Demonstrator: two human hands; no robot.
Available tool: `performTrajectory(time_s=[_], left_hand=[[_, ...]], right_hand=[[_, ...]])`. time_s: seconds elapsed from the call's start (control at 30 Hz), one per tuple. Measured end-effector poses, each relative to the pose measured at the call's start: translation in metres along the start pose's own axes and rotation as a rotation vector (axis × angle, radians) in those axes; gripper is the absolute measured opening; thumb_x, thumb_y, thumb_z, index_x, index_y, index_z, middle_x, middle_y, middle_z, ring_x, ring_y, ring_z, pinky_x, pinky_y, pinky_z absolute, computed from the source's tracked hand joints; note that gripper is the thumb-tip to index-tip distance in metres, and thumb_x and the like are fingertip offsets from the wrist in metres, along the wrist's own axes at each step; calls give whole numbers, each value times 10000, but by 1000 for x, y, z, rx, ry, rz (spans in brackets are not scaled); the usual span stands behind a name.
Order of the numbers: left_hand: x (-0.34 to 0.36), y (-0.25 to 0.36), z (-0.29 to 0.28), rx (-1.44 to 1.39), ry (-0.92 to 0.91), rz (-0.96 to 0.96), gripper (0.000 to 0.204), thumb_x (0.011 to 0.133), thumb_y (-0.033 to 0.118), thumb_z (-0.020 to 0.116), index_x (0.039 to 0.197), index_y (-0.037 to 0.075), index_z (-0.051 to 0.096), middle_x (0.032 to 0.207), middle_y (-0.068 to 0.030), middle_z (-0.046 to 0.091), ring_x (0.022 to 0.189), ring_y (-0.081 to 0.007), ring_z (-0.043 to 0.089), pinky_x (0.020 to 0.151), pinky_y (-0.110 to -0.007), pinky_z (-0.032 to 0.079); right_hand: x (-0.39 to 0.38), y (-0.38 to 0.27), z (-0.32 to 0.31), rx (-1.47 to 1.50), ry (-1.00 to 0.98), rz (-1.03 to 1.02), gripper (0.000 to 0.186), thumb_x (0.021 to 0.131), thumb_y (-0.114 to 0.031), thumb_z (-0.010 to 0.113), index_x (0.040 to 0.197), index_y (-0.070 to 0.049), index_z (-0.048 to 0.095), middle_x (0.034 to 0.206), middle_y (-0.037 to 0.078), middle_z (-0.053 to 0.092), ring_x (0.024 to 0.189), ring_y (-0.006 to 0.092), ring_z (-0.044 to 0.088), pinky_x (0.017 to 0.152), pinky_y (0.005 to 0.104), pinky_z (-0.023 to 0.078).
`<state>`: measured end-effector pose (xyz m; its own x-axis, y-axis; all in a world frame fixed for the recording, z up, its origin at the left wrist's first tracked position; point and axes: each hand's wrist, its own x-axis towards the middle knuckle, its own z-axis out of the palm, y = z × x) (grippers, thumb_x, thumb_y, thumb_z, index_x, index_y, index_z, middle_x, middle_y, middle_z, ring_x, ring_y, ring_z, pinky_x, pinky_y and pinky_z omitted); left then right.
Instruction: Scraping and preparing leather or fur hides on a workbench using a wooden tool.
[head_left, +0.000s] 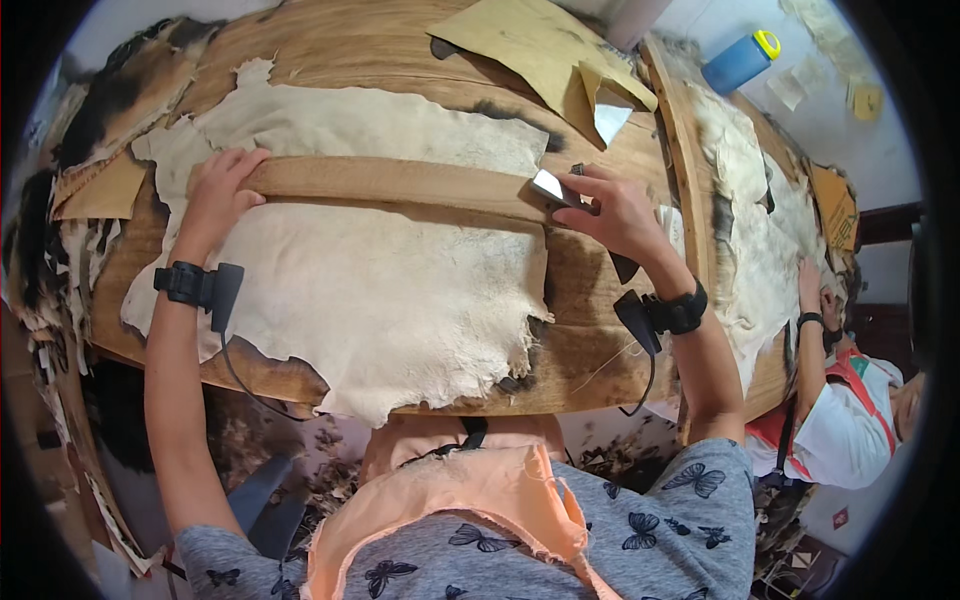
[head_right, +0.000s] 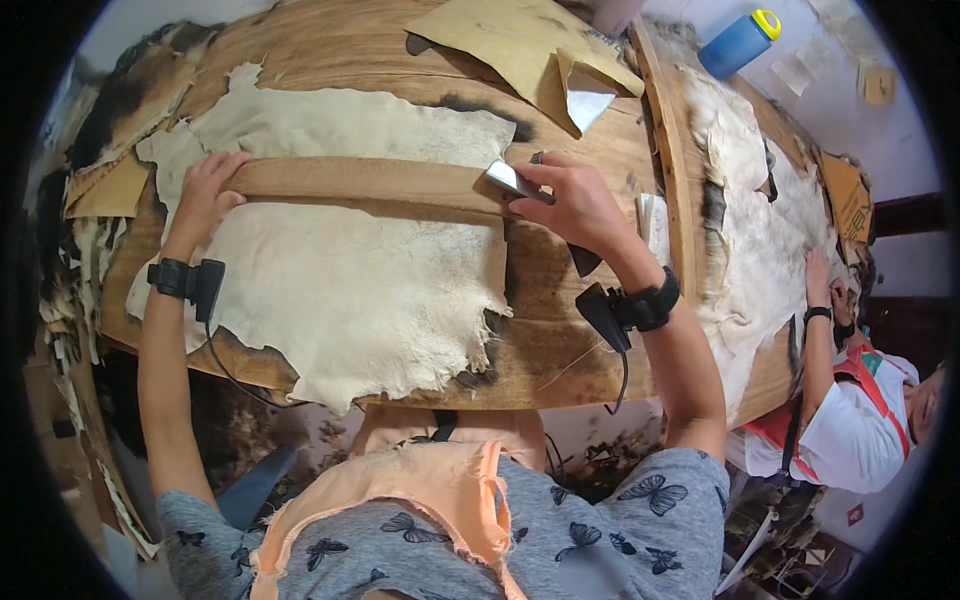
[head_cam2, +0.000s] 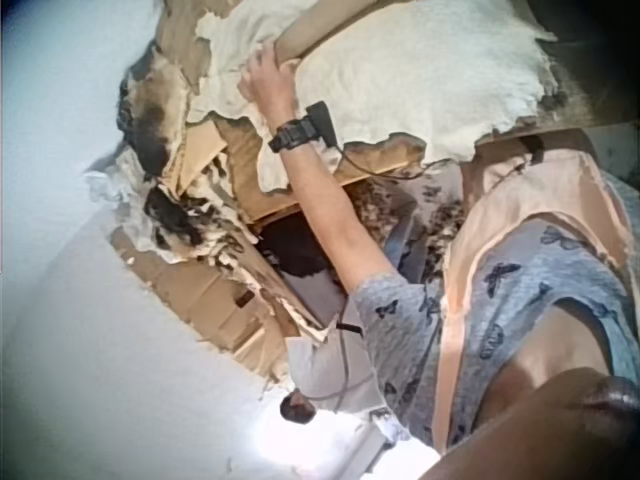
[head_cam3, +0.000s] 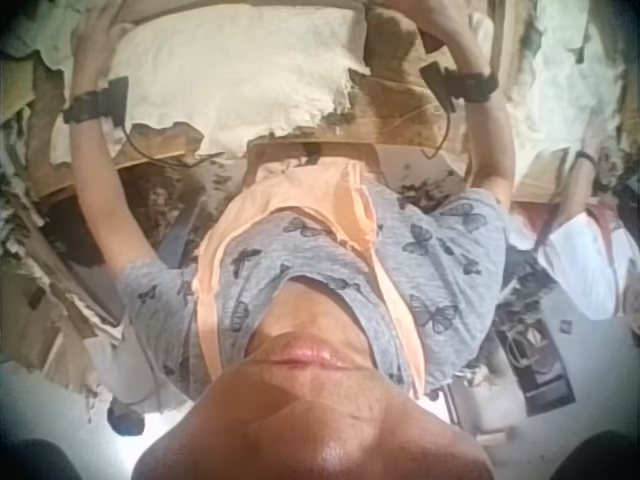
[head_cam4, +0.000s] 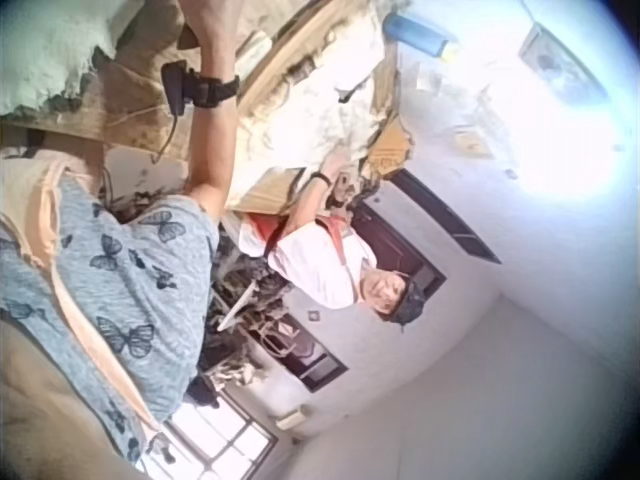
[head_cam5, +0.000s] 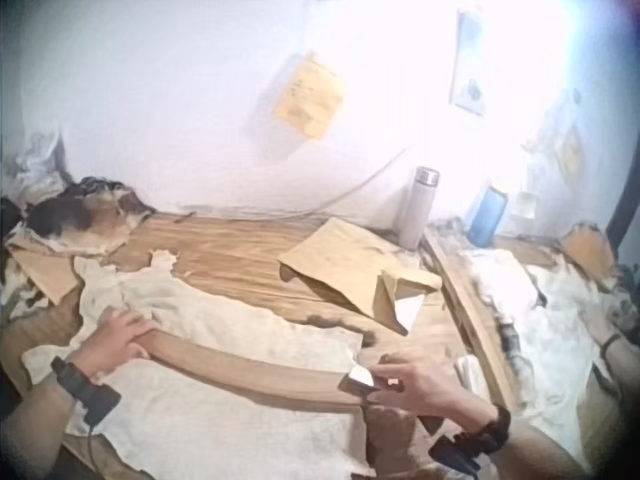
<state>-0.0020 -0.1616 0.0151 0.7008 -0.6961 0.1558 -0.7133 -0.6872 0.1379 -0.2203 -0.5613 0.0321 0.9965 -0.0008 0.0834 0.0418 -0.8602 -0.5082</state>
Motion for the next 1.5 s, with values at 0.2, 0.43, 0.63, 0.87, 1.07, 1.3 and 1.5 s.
performTrajectory(time_s=[0.2,0.43,0.63,0.87,1.07,1.3,1.5], left_hand=[[-2,2,2,2,-22,-39,535,643,99,670,1154,145,520,1109,-94,508,1059,-296,426,930,-364,354],[-2,1,2,-28,-31,-43,545,653,90,655,1177,144,513,1138,-102,495,1082,-304,409,943,-370,338],[-1,-4,5,-68,-64,-42,541,662,93,655,1183,141,517,1144,-96,494,1087,-300,409,946,-360,341],[4,-21,10,-83,-154,-23,477,722,139,635,1187,133,531,1105,-95,518,1071,-281,424,942,-351,341],[1,-18,18,-64,-58,-19,448,743,129,625,1181,117,534,1078,-106,530,1046,-292,437,907,-358,366],[-3,25,35,93,-20,-76,377,784,116,576,1152,63,518,1084,-142,514,1067,-304,426,937,-413,331],[-1,75,32,-70,-52,-204,422,768,315,618,1142,144,527,1085,-182,472,1041,-385,407,898,-442,378]], right_hand=[[1,5,12,11,-32,-4,386,673,-137,706,1031,-32,606,870,141,564,742,308,560,657,351,445],[-5,-4,13,31,-38,-16,495,653,-95,695,1118,-35,539,867,127,556,775,302,548,687,349,441],[-11,-2,16,3,-80,-44,466,662,-84,681,1105,-36,547,876,132,559,760,303,560,678,353,450],[-11,-2,22,-4,-67,-100,445,683,-97,677,1113,-65,565,880,139,546,766,325,572,673,373,464],[-16,1,23,-83,-85,-74,489,676,-94,683,1148,-79,556,982,156,526,807,334,572,696,371,465],[-17,1,25,-100,-97,-52,567,626,-76,703,1170,-74,544,1044,174,511,897,344,551,746,378,463],[-16,-4,24,-98,-102,-45,566,607,-38,704,1151,-43,546,1044,175,514,892,350,550,757,384,466]])
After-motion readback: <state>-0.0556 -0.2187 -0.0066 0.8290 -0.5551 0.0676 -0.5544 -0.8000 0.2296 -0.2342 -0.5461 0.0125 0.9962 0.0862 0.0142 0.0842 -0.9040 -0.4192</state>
